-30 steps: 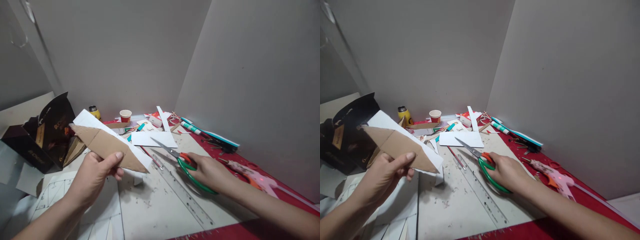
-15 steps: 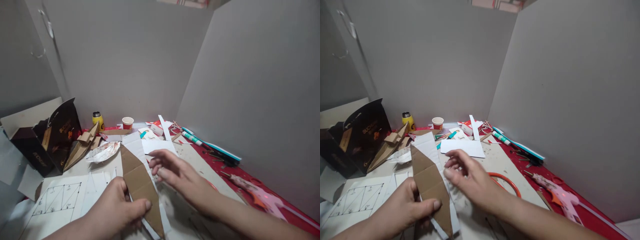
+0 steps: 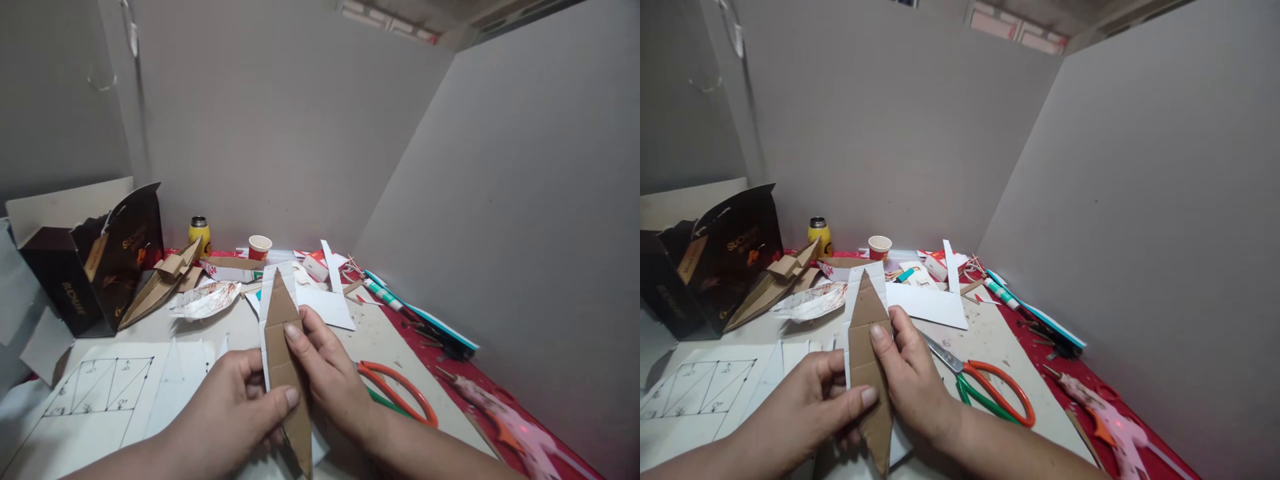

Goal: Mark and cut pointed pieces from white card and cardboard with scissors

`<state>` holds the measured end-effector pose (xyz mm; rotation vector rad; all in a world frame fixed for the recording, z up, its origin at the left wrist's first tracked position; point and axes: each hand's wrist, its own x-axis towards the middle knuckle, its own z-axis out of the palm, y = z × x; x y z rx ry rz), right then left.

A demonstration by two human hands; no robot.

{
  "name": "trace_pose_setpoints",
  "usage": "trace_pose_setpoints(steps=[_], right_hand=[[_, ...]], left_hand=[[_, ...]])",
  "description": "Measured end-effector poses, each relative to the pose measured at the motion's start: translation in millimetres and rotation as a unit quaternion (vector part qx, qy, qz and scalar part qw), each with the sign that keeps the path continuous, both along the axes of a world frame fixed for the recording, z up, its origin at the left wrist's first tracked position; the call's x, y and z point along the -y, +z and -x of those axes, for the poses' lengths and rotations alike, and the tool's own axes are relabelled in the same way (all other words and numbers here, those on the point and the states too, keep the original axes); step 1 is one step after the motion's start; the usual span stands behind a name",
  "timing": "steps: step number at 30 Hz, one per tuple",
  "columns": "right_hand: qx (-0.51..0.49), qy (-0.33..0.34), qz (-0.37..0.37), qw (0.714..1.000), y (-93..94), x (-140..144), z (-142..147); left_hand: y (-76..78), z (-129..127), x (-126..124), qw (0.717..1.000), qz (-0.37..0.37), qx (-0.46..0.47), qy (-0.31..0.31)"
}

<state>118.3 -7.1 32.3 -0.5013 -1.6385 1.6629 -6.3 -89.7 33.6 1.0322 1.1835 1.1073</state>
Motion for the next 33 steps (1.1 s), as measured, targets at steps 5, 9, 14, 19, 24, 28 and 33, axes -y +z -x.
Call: trace_pose_setpoints(steps=[5, 9, 14, 19, 24, 28, 33], right_hand=[[-0.008, 0.021, 0.027, 0.999, -0.5, -2, -2], [-0.009, 0.019, 0.012, 1.000, -1.9, -2, -3], [-0.018, 0.009, 0.004, 1.000, -5.3, -1, -2], [-0.034, 0.005, 0.015, 0.999, -10.3, 1, -3], [-0.037, 0.005, 0.058, 0.998, -11.3, 3, -4], [-0.042, -0.002, 0.071, 0.997, -9.3, 1, -3], [-0.052, -0.016, 0.088, 0.995, -7.3, -3, -3]], left_hand=[[3.1, 1, 1, 0.999, -0.032, -0.007, -0.013], [0.4, 2, 4, 0.998, -0.040, -0.040, -0.022], [-0.8, 2, 4, 0.997, -0.038, -0.062, -0.020], [-4.1, 2, 4, 0.994, -0.056, -0.091, -0.018], [-3.9, 2, 4, 0.994, -0.048, -0.089, -0.029], [5.2, 3, 0, 0.998, -0.016, 0.009, -0.054], [11.5, 18, -6, 0.991, 0.030, 0.030, -0.130]])
